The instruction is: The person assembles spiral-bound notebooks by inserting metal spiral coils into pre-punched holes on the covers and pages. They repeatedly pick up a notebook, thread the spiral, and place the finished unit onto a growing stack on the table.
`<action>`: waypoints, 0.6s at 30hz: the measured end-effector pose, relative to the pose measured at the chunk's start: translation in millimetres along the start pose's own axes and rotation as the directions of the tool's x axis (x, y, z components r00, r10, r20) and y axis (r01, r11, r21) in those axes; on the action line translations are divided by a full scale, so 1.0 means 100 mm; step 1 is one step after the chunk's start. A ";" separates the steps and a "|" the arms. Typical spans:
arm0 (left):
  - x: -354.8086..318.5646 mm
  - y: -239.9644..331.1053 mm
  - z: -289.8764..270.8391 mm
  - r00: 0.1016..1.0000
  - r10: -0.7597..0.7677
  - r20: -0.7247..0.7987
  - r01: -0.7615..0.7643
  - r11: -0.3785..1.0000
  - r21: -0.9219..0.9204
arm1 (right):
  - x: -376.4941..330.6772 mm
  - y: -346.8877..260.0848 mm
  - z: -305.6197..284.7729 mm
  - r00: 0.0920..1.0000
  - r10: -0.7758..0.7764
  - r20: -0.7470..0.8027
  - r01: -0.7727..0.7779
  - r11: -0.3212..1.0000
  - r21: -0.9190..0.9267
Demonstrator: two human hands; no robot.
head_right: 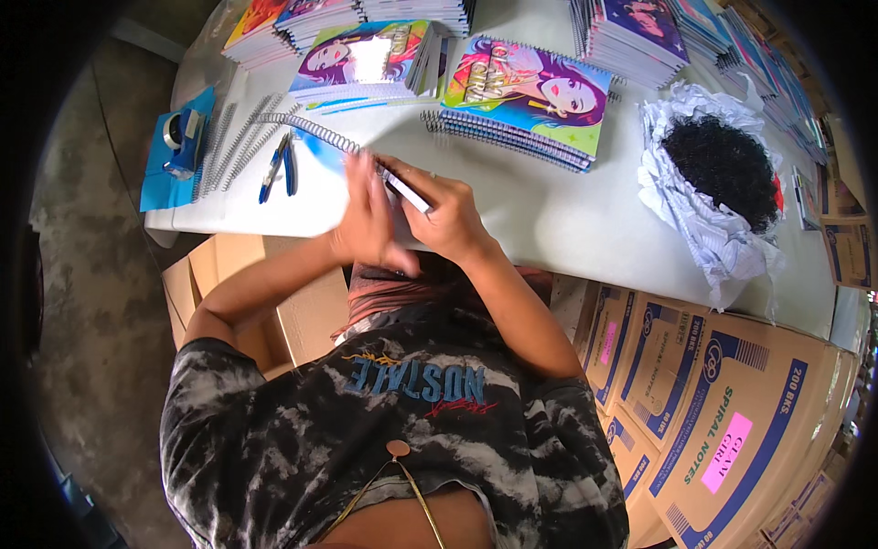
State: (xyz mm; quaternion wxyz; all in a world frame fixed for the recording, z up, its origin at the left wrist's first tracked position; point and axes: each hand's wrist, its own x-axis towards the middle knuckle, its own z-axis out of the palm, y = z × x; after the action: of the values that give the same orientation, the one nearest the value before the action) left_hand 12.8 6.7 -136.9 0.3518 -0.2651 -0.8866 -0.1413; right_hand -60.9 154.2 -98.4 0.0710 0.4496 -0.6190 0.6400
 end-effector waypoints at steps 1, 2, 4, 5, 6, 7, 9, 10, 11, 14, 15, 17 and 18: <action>0.01 0.13 -0.14 0.990 0.080 0.117 -0.086 0.995 0.041 | -0.01 -0.01 -0.03 0.999 0.037 -0.010 -0.037 0.999 0.003; 0.04 -0.08 -0.14 0.995 0.069 0.075 -0.068 0.998 -0.013 | 0.01 -0.03 -0.03 1.000 -0.006 -0.014 0.006 1.000 -0.026; 0.00 -0.32 -0.13 0.998 -0.025 0.058 0.032 0.991 -0.129 | 0.00 -0.06 0.02 0.997 -0.010 0.076 0.014 0.998 -0.058; -0.04 -0.36 -0.15 0.990 -0.106 0.090 0.122 0.975 -0.186 | 0.02 -0.13 0.04 0.993 -0.036 0.116 0.042 0.998 -0.048; 0.15 -0.24 -0.13 0.993 -0.110 0.040 0.113 0.988 -0.107 | 0.00 -0.08 0.03 0.996 0.008 0.088 -0.004 0.999 -0.054; 0.33 -0.08 -0.12 0.994 -0.110 -0.011 0.110 0.994 -0.028 | -0.06 0.00 0.03 0.997 0.053 0.059 -0.049 0.997 -0.058; -0.02 0.10 0.00 0.998 0.065 0.012 -0.065 0.997 -0.051 | 0.01 -0.01 0.02 0.998 0.058 -0.005 -0.058 0.998 0.030; -0.02 0.12 -0.07 0.971 0.212 0.111 -0.214 0.977 0.009 | 0.04 0.00 0.00 0.999 0.043 0.009 -0.043 0.999 0.014; 0.19 0.04 -0.15 0.977 0.205 -0.050 -0.195 0.969 0.153 | 0.05 -0.01 0.00 0.999 0.035 0.024 -0.035 0.999 -0.001; 0.59 -0.08 -0.30 0.976 -0.066 -0.209 0.114 0.967 0.227 | 0.06 -0.11 0.01 0.983 0.081 0.164 -0.074 0.996 -0.046; 0.57 0.03 -0.25 0.986 -0.146 -0.087 0.153 0.984 0.088 | 0.02 -0.03 0.02 0.992 0.057 0.110 -0.060 0.998 0.023; 0.21 0.19 -0.04 0.998 -0.065 0.021 0.067 0.996 -0.062 | 0.05 0.01 0.10 0.996 0.043 -0.077 -0.039 0.998 0.052; 0.22 0.30 -0.12 0.994 -0.097 0.047 0.100 0.993 -0.066 | 0.05 -0.08 0.07 0.991 0.111 -0.073 -0.104 0.990 0.097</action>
State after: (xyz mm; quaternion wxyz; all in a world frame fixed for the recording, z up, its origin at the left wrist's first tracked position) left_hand 23.7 34.3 -111.1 0.3157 -0.2357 -0.9008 -0.1828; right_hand -55.6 147.3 -90.5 0.0394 0.3929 -0.6085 0.6883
